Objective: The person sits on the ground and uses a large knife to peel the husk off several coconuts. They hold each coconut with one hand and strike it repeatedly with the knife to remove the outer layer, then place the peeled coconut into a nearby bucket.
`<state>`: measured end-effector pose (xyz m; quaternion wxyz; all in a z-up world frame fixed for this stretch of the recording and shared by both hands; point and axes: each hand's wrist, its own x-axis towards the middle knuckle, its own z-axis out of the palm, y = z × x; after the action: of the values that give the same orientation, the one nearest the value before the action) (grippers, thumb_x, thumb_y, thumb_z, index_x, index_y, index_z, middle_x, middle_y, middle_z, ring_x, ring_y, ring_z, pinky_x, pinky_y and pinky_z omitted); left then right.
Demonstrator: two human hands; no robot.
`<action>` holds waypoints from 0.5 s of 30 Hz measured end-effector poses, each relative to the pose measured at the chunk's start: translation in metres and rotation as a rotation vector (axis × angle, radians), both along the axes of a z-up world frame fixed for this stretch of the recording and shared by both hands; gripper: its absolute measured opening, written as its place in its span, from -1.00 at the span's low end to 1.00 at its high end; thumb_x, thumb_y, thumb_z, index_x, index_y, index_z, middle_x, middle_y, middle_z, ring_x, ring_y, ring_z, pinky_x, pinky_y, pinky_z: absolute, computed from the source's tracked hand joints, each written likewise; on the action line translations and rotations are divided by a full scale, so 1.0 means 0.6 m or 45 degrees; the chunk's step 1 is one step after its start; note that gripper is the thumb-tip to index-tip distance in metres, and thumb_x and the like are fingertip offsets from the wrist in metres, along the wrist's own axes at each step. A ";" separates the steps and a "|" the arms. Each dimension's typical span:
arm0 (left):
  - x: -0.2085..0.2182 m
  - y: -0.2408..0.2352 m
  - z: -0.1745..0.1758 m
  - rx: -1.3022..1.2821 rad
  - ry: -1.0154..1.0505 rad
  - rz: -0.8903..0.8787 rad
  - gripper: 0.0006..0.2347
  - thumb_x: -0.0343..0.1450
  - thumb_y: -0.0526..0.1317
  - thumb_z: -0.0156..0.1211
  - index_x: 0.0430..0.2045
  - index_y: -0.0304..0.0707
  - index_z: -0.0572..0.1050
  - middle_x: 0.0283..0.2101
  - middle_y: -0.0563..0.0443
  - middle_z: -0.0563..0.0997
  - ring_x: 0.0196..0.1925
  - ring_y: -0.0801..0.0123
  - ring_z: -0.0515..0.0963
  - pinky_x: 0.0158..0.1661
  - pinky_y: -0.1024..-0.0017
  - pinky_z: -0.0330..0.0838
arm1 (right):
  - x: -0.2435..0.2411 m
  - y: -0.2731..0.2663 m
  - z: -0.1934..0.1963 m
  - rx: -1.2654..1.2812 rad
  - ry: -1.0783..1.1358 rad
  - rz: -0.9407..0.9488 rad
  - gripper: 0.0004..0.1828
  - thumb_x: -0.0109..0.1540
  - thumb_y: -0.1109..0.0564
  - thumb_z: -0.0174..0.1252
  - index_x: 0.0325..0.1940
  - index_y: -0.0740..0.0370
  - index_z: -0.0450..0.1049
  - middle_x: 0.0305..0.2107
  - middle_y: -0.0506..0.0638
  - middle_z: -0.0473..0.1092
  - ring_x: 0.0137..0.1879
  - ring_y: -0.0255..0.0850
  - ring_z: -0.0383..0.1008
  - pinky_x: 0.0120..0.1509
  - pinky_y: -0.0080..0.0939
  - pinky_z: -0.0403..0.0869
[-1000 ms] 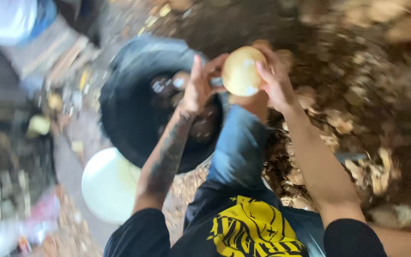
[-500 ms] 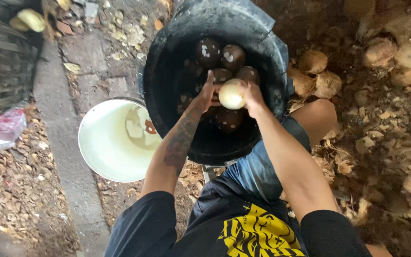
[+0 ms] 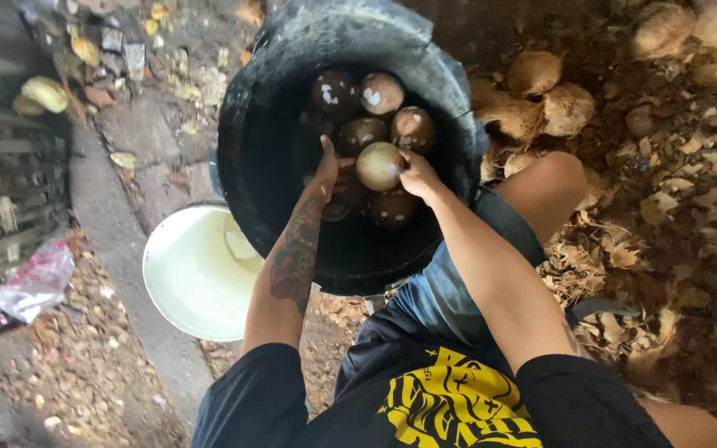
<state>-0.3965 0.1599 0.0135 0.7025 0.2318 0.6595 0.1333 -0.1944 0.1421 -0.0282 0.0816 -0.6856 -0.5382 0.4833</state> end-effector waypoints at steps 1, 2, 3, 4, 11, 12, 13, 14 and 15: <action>0.006 -0.003 0.011 0.051 0.043 -0.046 -0.11 0.46 0.51 -0.79 0.57 -0.09 -0.02 0.29 0.03 0.61 0.45 -0.17 0.36 0.36 -0.16 0.23 | -0.002 0.006 -0.004 0.026 0.017 -0.032 -0.50 0.38 -0.12 0.06 0.41 -0.10 0.45 0.11 0.15 0.55 0.28 0.10 0.53 0.38 0.10 0.50; 0.014 -0.007 0.022 0.103 0.085 -0.091 -0.14 0.47 0.48 -0.81 0.61 -0.05 -0.15 0.33 -0.03 0.57 0.57 -0.17 0.21 0.48 -0.19 0.01 | -0.002 0.013 -0.007 0.051 0.034 -0.063 -0.51 0.34 -0.13 0.14 0.35 -0.10 0.51 0.06 0.07 0.59 0.22 0.03 0.59 0.35 -0.04 0.53; 0.011 0.009 0.023 0.120 0.085 -0.127 -0.14 0.47 0.48 -0.81 0.61 -0.05 -0.15 0.33 -0.03 0.57 0.57 -0.17 0.21 0.48 -0.19 0.01 | -0.003 0.027 0.014 0.068 0.034 -0.100 -0.51 0.34 -0.13 0.14 0.35 -0.10 0.51 0.06 0.07 0.59 0.22 0.03 0.59 0.35 -0.04 0.53; 0.011 0.025 0.024 0.152 0.242 -0.230 -0.15 0.45 0.51 -0.83 0.33 -0.04 0.26 0.24 -0.08 0.62 0.42 -0.15 0.38 0.36 -0.12 0.17 | -0.001 0.041 0.034 0.139 0.145 -0.209 -0.45 0.30 -0.17 0.22 0.36 -0.05 0.51 0.08 0.14 0.57 0.25 0.08 0.55 0.36 0.05 0.50; 0.115 0.132 0.075 1.671 0.581 -1.006 -0.36 0.64 -0.15 -0.25 0.55 -0.35 -0.43 0.11 -0.81 0.45 0.10 -0.56 0.45 0.16 -0.07 0.30 | 0.178 0.055 0.196 0.952 0.866 -0.884 -0.55 0.31 0.19 0.29 0.29 0.20 0.45 0.04 0.11 0.57 -0.16 -0.29 0.61 -0.37 -0.33 0.61; 0.165 0.137 0.121 1.698 0.551 -1.058 -0.36 0.64 -0.15 -0.25 0.55 -0.35 -0.43 0.11 -0.81 0.45 0.10 -0.56 0.45 0.16 -0.07 0.30 | 0.230 0.038 0.210 0.983 0.853 -0.939 -0.55 0.31 0.19 0.29 0.29 0.20 0.45 0.04 0.11 0.57 -0.16 -0.29 0.61 -0.37 -0.33 0.61; 0.217 0.139 0.169 1.354 0.332 -0.855 -0.40 0.49 0.14 -0.52 0.31 -0.32 0.11 0.16 -0.53 0.55 0.25 -0.26 0.48 0.27 0.06 0.25 | 0.284 0.021 0.225 1.099 0.735 -0.979 -0.59 0.31 0.19 0.29 0.25 0.17 0.47 0.00 0.10 0.59 -0.15 -0.27 0.63 -0.33 -0.32 0.67; 0.270 0.139 0.216 0.994 0.130 -0.662 -0.03 0.33 0.41 -0.80 0.06 -0.26 0.64 0.21 -0.25 0.65 0.40 0.03 0.50 0.39 0.19 0.21 | 0.337 0.002 0.240 1.208 0.612 -1.018 -0.62 0.31 0.19 0.29 0.22 0.14 0.50 -0.03 0.10 0.62 -0.15 -0.25 0.65 -0.30 -0.30 0.72; 0.320 0.142 0.219 1.003 0.119 -0.713 -0.03 0.33 0.41 -0.80 0.06 -0.26 0.64 0.21 -0.25 0.65 0.40 0.03 0.50 0.39 0.19 0.21 | 0.383 -0.030 0.248 1.228 0.598 -1.066 -0.62 0.31 0.19 0.29 0.22 0.14 0.50 -0.03 0.10 0.62 -0.15 -0.25 0.65 -0.30 -0.30 0.72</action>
<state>-0.2044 0.2450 0.1446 0.5398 0.6545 0.5019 0.1683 0.0352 0.1243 0.1205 0.6731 -0.5999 -0.3507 0.2530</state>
